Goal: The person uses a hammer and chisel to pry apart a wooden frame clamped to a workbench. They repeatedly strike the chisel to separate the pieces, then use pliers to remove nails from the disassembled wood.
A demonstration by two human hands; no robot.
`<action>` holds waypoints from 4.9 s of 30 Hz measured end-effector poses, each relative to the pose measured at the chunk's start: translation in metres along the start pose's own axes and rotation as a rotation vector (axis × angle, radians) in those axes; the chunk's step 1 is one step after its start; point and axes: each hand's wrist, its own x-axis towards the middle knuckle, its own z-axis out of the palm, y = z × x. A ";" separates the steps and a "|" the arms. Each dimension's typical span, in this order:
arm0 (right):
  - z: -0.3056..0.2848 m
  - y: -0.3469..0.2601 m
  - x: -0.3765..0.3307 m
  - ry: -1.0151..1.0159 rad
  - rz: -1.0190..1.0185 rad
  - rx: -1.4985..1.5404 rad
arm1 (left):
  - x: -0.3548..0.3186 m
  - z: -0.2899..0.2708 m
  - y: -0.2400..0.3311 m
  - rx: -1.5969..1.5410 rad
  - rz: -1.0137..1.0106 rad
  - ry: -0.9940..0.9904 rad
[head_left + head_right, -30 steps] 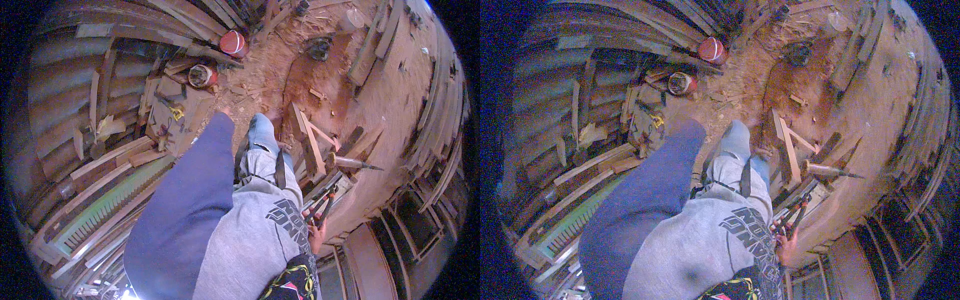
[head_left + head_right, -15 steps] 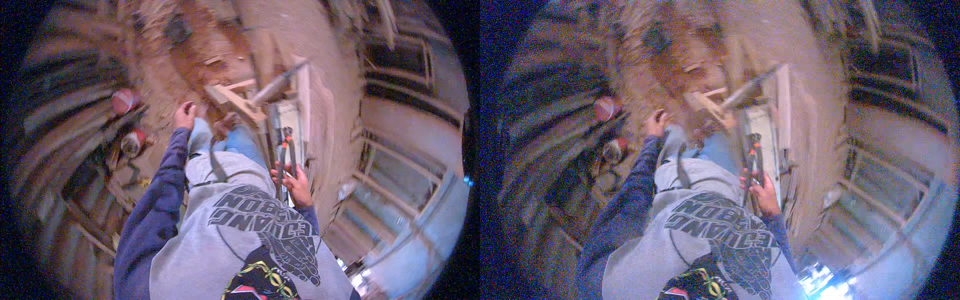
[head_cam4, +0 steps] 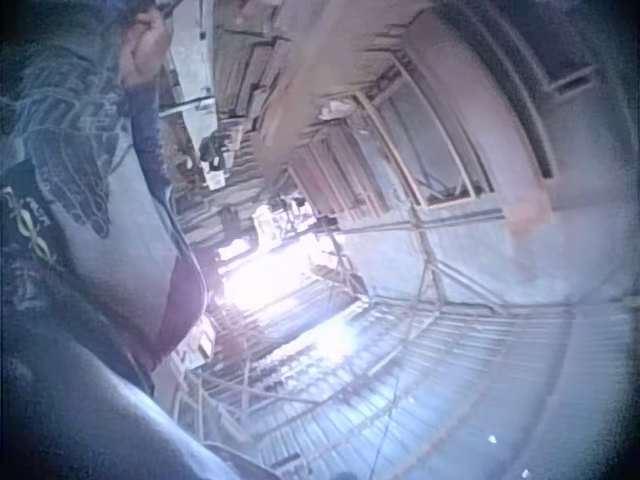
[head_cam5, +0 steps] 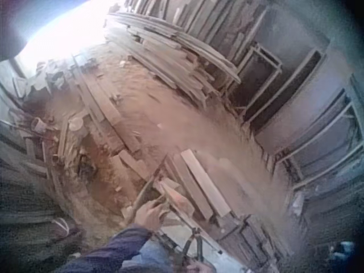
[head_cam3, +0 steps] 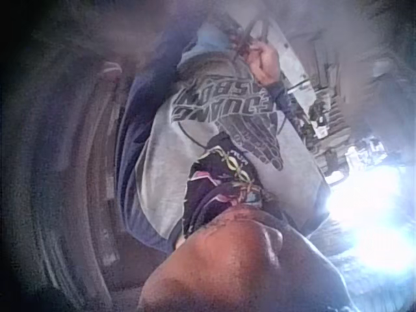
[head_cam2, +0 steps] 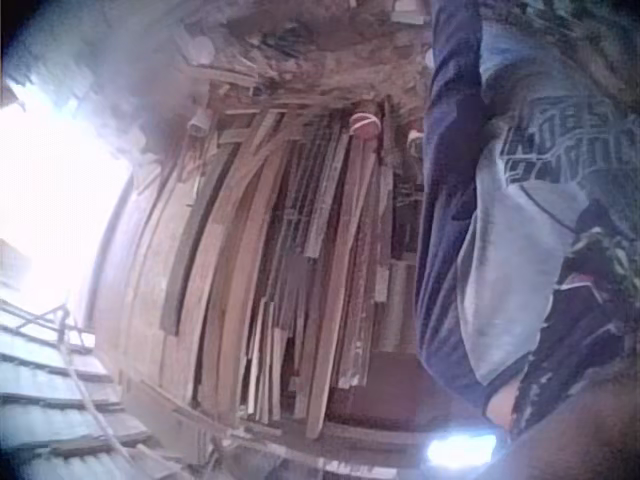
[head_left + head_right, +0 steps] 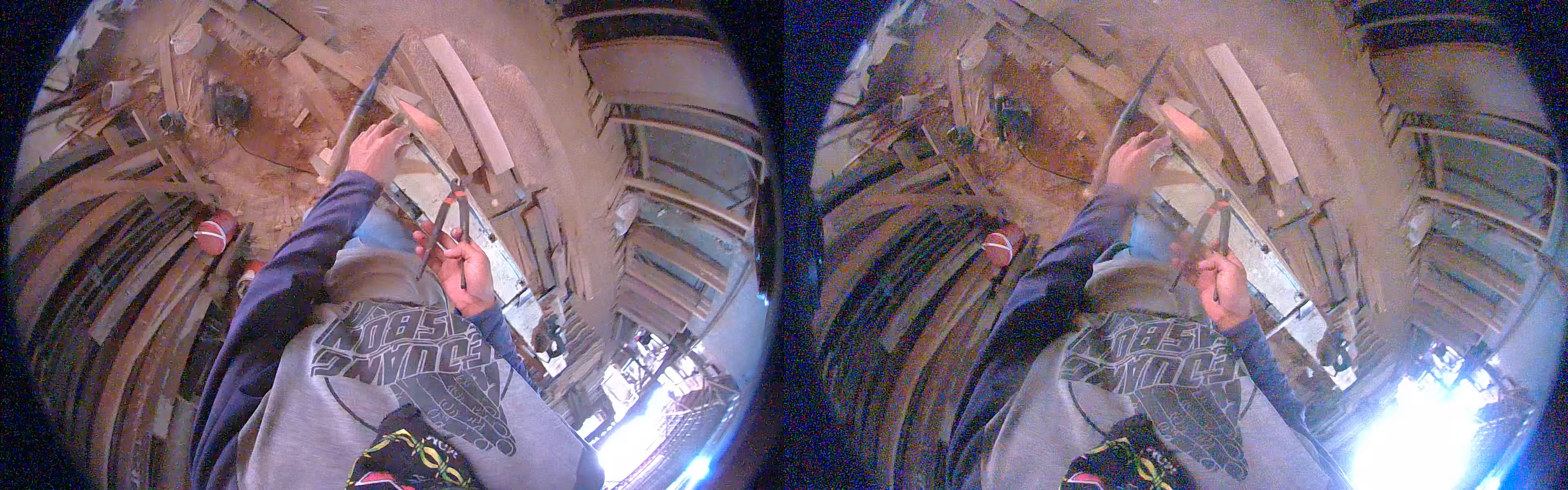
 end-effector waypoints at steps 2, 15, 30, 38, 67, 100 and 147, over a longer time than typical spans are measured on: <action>0.004 -0.014 0.003 -0.014 0.023 0.060 | 0.012 0.012 0.002 0.054 0.062 -0.039; 0.012 -0.044 0.033 -0.044 0.051 0.151 | 0.030 0.008 0.000 0.412 0.246 -0.284; 0.054 -0.048 0.037 -0.334 0.565 0.483 | -0.024 -0.067 0.050 -1.417 -1.494 -0.741; 0.057 -0.048 0.037 -0.295 0.618 0.569 | 0.016 -0.070 0.101 -1.337 -1.685 -0.534; 0.081 -0.092 0.064 -0.252 0.606 1.191 | 0.020 -0.050 0.058 -1.585 -1.626 -0.506; 0.065 -0.092 0.024 -0.296 0.672 0.619 | 0.014 -0.071 0.085 -1.480 -1.509 -0.729; 0.118 -0.138 0.059 -0.035 0.886 1.170 | 0.055 -0.074 0.123 -1.539 -1.271 -0.154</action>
